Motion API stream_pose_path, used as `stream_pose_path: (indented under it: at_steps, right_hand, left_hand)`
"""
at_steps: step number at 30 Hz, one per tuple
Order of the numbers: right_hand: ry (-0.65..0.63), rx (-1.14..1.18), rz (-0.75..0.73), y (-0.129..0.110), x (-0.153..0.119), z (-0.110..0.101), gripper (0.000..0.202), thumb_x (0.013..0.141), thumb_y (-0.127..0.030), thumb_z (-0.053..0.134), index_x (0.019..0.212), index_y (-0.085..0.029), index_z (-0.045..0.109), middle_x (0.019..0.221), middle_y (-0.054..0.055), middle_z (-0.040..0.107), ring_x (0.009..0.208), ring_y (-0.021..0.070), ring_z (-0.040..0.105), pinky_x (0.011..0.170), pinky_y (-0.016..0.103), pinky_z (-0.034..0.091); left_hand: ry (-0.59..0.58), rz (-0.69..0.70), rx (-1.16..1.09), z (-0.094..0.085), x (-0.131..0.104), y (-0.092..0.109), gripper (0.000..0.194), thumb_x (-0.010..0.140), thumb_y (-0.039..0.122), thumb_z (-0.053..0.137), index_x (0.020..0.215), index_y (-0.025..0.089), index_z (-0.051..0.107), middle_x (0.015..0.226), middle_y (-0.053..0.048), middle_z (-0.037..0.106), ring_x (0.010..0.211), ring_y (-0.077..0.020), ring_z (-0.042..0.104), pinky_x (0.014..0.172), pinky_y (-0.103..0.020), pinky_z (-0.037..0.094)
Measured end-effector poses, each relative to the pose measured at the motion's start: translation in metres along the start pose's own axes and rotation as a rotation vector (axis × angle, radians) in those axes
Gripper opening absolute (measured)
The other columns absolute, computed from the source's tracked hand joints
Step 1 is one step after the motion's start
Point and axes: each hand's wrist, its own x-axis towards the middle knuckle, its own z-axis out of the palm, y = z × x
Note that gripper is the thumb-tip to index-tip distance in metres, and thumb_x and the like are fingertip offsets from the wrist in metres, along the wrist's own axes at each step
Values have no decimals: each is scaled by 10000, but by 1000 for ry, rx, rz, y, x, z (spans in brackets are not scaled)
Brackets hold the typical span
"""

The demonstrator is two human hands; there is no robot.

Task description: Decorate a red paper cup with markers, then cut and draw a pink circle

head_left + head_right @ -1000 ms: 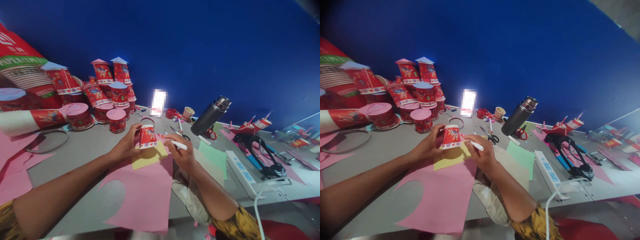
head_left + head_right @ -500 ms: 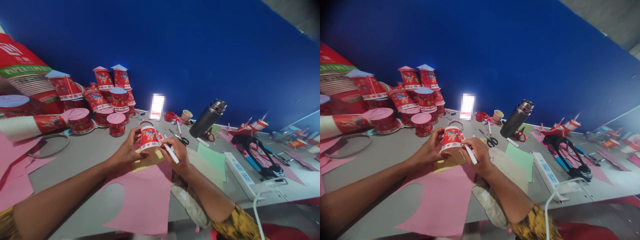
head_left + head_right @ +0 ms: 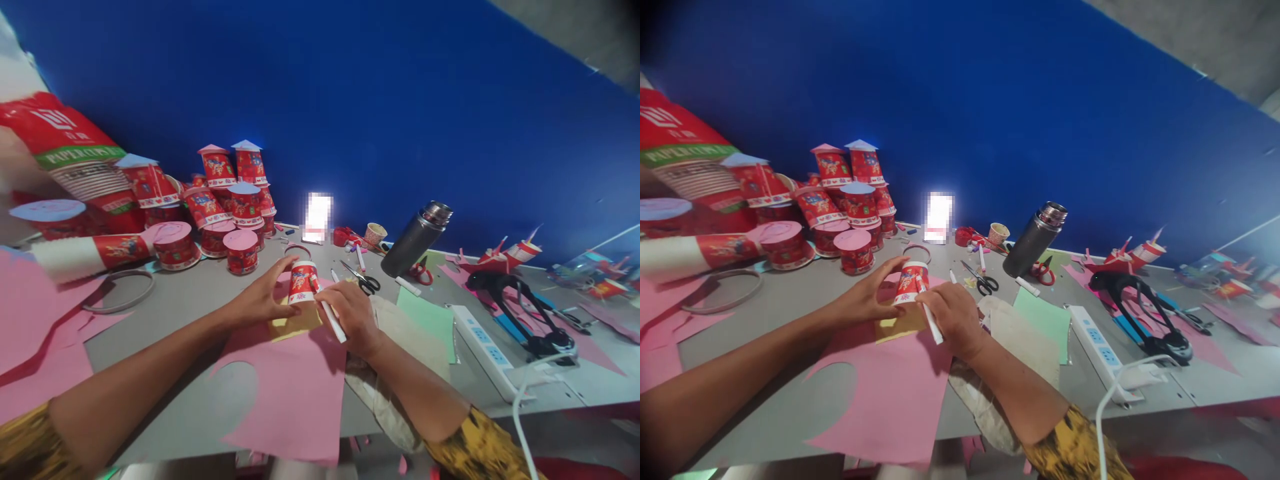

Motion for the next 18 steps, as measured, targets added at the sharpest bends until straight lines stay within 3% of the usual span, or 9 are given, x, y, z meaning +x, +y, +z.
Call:
stream_pose_path:
  at_steps: [4,9,12,18]
  right_hand:
    - [90,109,145,1,8,-9,74,1014,-193,631,1067,-221,675,880,58,765,774,203,709,702,325,557]
    - [79,288,262,-5,9,-21,100,1025,-207,636,1045,-228,733,894,51,798,781,193,739,729,326,581]
    - [137,322,325,-11,1,-16,100,1011,-210,648,1022,-223,747,895,52,806,791,194,753,732,319,596]
    - [98,286,347,-16,-12,-8,80,989,-215,658,982,-215,737,861,52,804,740,184,752,691,300,599]
  left_hand:
    - [59,59,117,-1,1,-3,893,741,344,831,1532,282,420,1569,-146,506,1442,-386,541,1158,-592,511]
    - [156,127,124,3,4,-18,851,734,292,806,1483,242,405,1502,-162,505,1452,-378,525,1178,-607,494]
    - [161,124,109,6,5,-23,847,720,263,807,1463,246,401,1481,-157,513,1444,-376,533,1204,-621,464]
    - [144,95,95,10,1,-22,837,742,306,845,1455,255,408,1481,-157,523,1423,-373,558,1201,-614,470]
